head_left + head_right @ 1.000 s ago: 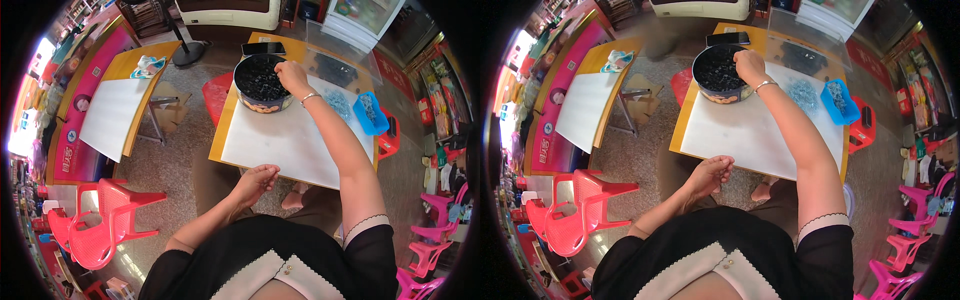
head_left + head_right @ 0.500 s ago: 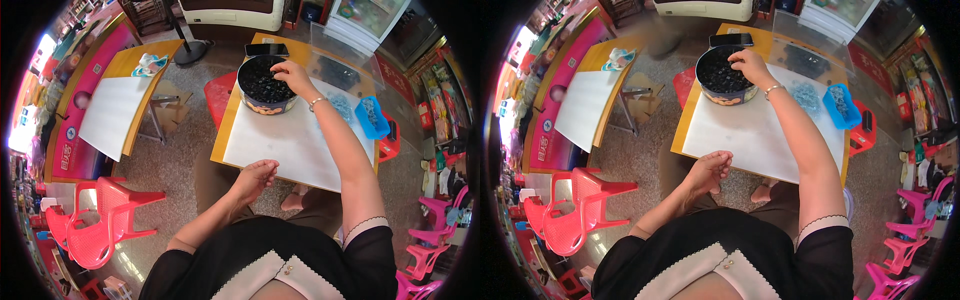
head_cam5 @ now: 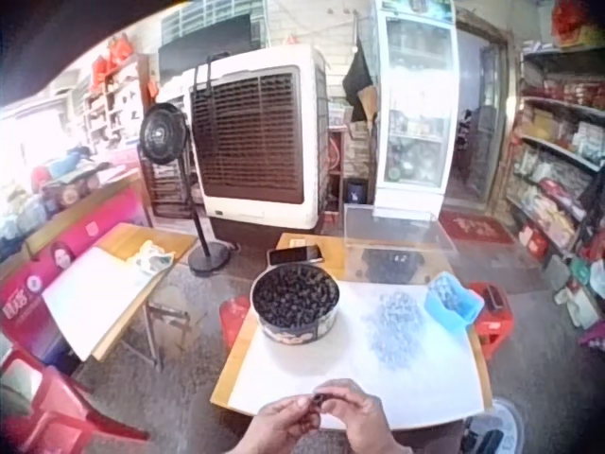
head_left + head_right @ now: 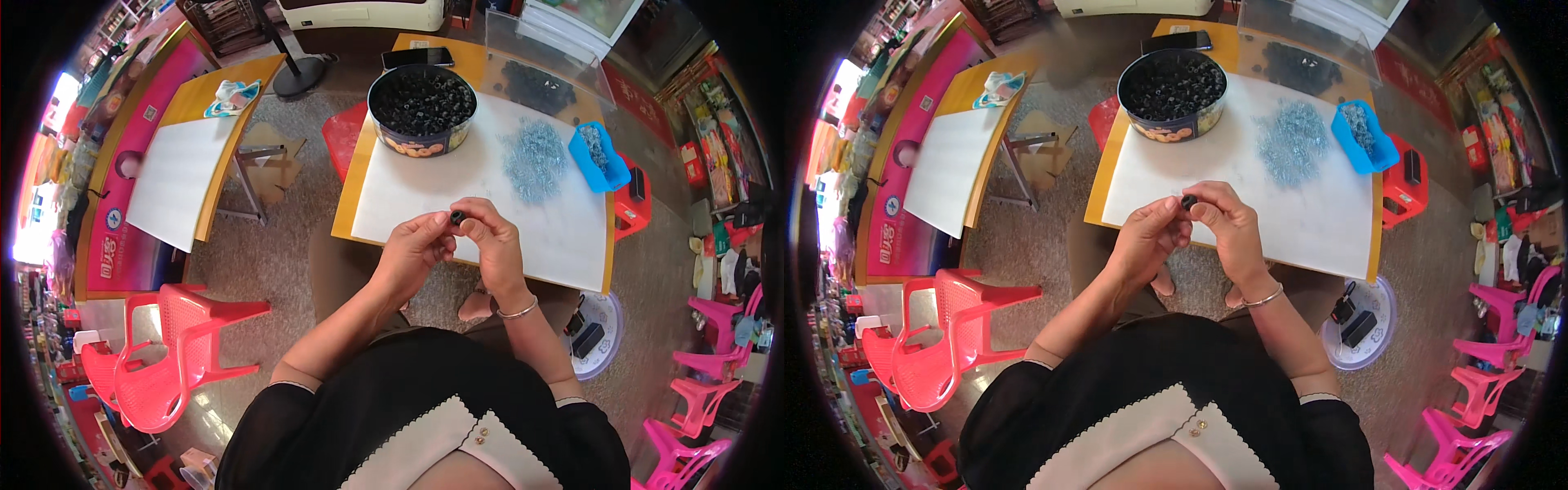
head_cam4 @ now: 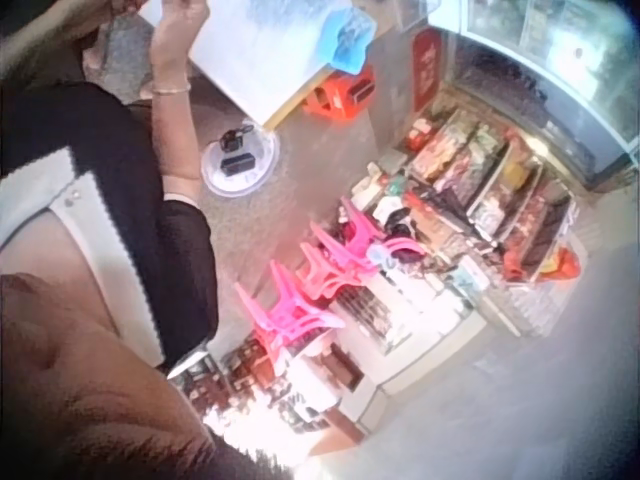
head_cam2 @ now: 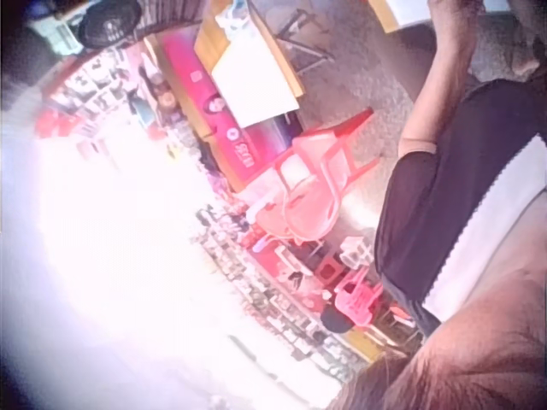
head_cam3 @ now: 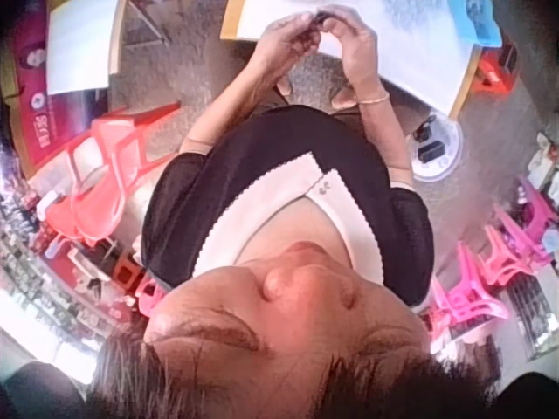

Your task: The person sits at a table and repeatedly picks up small black plastic components from a bowl and light blue fasteners from a pile. They insert the fasteners into the components by hand and place the assembled units back into the bowl. The process is repetitive and involves handling small parts one at a time.

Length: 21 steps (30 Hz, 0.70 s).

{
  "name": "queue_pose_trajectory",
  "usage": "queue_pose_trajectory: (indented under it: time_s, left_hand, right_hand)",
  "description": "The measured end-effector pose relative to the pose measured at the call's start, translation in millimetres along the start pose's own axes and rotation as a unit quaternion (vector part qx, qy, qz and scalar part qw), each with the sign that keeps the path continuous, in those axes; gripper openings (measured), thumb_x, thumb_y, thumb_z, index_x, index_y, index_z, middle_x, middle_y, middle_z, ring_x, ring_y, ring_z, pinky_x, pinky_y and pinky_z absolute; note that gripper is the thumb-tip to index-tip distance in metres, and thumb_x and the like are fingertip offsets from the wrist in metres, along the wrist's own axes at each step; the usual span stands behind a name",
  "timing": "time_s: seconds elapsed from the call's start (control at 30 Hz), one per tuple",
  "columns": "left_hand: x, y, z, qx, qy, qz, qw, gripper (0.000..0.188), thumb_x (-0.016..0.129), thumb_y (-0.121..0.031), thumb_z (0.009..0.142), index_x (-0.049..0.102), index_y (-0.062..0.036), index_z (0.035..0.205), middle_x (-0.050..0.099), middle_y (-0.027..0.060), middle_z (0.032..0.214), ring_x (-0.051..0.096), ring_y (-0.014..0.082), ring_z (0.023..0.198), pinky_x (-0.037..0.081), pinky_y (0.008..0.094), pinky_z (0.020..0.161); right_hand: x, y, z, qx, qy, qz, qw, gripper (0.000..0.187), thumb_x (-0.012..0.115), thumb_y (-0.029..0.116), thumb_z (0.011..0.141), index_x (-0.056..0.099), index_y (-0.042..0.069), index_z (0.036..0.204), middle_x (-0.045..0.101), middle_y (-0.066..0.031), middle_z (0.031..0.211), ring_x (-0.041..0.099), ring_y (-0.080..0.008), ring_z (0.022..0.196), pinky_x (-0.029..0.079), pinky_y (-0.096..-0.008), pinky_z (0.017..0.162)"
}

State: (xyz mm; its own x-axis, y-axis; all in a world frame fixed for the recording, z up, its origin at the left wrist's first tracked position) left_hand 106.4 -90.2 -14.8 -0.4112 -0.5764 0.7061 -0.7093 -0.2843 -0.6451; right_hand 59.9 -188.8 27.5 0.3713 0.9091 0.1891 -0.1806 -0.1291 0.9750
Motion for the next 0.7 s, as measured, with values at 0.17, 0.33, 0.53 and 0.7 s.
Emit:
queue_pose_trajectory:
  time_s: [0.17,0.33,0.53,0.7]
  left_hand:
    - [0,24,-11,-0.082,0.030,-0.006,0.996,0.028,0.061,-0.029,0.088,0.059,-0.0035,0.098,0.059,0.0028,0.084,0.052,0.0114,0.074,0.042,0.0253,0.064]
    - [9,43,-19,-0.121,0.061,-0.124,0.983,0.027,0.062,-0.029,0.088,0.058,-0.0061,0.102,0.058,0.0013,0.088,0.051,0.0104,0.077,0.042,0.0265,0.069]
    - [1,57,-25,-0.129,0.059,-0.097,0.985,0.025,0.060,-0.026,0.089,0.059,-0.0066,0.104,0.058,-0.0009,0.086,0.052,0.0101,0.078,0.042,0.0251,0.071]
    - [-50,67,-22,-0.107,0.017,-0.071,0.992,0.028,0.062,-0.021,0.087,0.058,-0.0037,0.109,0.059,0.0023,0.090,0.052,0.0111,0.079,0.043,0.0241,0.070]
  right_hand:
    - [-3,11,-24,-0.041,0.008,-0.139,0.989,0.020,0.057,0.006,0.087,0.063,0.000,0.105,0.054,-0.0054,0.107,0.054,-0.0134,0.093,0.047,-0.0263,0.079]
    - [3,32,-36,-0.117,-0.014,-0.255,0.960,0.023,0.061,0.004,0.080,0.063,0.002,0.102,0.056,-0.0079,0.105,0.055,-0.0178,0.091,0.046,-0.0277,0.080]
    - [5,26,-45,-0.137,0.034,-0.341,0.930,0.024,0.063,0.003,0.076,0.063,0.002,0.100,0.059,-0.0091,0.099,0.055,-0.0230,0.090,0.046,-0.0307,0.078]
    - [11,4,-36,-0.105,0.027,-0.320,0.941,0.022,0.063,0.004,0.075,0.062,0.002,0.097,0.059,-0.0081,0.091,0.053,-0.0238,0.085,0.045,-0.0335,0.074]
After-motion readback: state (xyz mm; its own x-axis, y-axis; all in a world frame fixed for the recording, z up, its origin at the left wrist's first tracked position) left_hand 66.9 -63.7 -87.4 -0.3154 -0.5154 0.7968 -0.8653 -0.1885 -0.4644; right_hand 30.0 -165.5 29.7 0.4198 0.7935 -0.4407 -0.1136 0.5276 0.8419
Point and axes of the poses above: each hand's wrist, its own z-axis towards the middle knuckle, its own x-axis out of the palm, y = z × x, the point moved 9 cm from there along z, towards the middle knuckle
